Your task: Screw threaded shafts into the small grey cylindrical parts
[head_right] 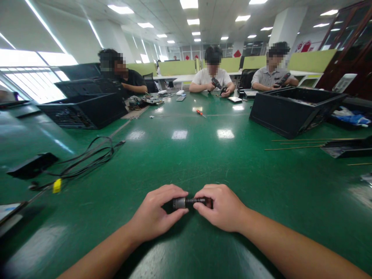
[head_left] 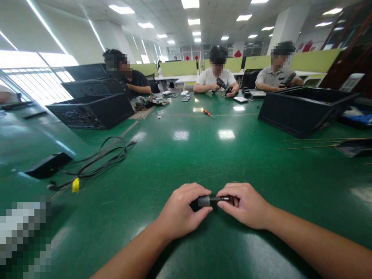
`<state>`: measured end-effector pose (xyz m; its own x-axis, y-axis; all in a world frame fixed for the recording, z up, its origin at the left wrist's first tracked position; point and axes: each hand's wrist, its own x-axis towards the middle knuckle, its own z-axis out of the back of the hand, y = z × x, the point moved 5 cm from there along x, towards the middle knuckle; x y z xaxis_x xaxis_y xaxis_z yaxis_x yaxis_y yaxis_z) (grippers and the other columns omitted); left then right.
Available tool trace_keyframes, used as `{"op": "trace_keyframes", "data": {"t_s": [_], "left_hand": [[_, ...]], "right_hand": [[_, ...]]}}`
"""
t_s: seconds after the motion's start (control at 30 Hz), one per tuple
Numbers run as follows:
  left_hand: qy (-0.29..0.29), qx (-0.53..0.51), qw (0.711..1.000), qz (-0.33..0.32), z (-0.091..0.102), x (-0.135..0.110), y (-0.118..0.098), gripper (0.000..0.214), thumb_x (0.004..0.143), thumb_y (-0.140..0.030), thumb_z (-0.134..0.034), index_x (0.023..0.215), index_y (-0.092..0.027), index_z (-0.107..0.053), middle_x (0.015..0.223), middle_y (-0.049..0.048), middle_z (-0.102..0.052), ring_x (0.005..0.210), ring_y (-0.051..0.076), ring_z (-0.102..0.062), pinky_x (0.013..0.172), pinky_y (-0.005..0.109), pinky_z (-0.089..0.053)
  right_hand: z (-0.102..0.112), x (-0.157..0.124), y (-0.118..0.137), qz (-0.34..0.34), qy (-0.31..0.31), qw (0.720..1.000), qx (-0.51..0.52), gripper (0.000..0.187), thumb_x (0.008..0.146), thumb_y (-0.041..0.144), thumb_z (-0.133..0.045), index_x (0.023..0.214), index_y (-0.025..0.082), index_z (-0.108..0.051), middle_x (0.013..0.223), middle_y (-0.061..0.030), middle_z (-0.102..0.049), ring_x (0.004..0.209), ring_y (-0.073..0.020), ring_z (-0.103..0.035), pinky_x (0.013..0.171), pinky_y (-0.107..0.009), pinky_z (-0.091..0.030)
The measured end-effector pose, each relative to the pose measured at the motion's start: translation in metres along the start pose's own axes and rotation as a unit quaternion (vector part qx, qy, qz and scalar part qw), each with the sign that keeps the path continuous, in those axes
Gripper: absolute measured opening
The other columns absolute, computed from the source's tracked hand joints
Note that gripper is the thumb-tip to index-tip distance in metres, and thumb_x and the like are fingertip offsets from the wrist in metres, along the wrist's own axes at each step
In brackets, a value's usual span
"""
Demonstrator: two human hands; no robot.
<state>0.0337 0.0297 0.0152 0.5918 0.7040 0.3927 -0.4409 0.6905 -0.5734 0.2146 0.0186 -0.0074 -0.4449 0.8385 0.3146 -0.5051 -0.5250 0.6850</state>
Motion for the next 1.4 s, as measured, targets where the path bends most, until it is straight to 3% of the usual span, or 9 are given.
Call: {"op": "trace_keyframes", "data": {"t_s": [1.4], "left_hand": [[-0.006, -0.012, 1.0, -0.005, 0.004, -0.0008, 0.0061, 0.029, 0.078, -0.018, -0.075, 0.106, -0.022, -0.069, 0.099, 0.0024, -0.073, 0.091, 0.019, -0.068, 0.084, 0.034, -0.052]], "right_hand": [[0.0015, -0.0001, -0.0053, -0.021, 0.008, 1.0, 0.022, 0.01, 0.087, 0.019, -0.065, 0.092, 0.018, -0.073, 0.07, 0.0012, -0.06, 0.057, -0.0107, -0.053, 0.056, -0.022, -0.039]]}}
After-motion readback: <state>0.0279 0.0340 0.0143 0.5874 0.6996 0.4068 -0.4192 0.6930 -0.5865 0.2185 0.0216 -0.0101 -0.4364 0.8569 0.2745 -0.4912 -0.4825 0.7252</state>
